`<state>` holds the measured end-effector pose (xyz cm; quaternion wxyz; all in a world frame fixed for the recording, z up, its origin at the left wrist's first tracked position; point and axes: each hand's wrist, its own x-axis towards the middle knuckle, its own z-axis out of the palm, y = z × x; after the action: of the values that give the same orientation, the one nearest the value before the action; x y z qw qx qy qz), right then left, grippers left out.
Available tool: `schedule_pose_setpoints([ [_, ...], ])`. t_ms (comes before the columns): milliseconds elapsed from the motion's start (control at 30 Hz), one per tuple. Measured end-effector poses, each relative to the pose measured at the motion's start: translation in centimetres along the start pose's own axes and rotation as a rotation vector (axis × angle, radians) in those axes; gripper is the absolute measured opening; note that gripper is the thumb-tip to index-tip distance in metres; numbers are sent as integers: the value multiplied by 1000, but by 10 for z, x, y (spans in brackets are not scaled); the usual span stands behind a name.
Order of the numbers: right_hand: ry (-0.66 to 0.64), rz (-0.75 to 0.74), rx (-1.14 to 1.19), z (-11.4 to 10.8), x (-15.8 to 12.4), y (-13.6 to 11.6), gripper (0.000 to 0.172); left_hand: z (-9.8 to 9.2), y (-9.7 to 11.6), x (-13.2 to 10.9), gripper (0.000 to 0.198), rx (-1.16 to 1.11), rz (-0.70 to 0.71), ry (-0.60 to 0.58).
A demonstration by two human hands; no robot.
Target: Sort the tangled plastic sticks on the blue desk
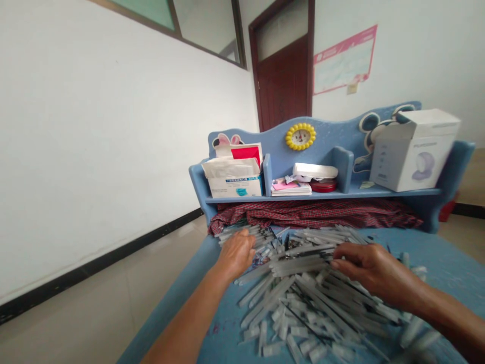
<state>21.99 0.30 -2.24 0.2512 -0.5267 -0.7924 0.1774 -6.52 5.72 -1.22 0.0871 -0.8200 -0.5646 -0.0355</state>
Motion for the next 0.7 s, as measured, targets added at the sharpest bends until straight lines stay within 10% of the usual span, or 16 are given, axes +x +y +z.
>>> schedule_pose_setpoints([
  [267, -39, 65, 366, 9, -7, 0, 44, -13, 67, -29, 18, -207, 477, 142],
  [700, -237, 149, 732, 9, -4, 8, 29, -9, 73, -33, 15, -280, 549, 190],
])
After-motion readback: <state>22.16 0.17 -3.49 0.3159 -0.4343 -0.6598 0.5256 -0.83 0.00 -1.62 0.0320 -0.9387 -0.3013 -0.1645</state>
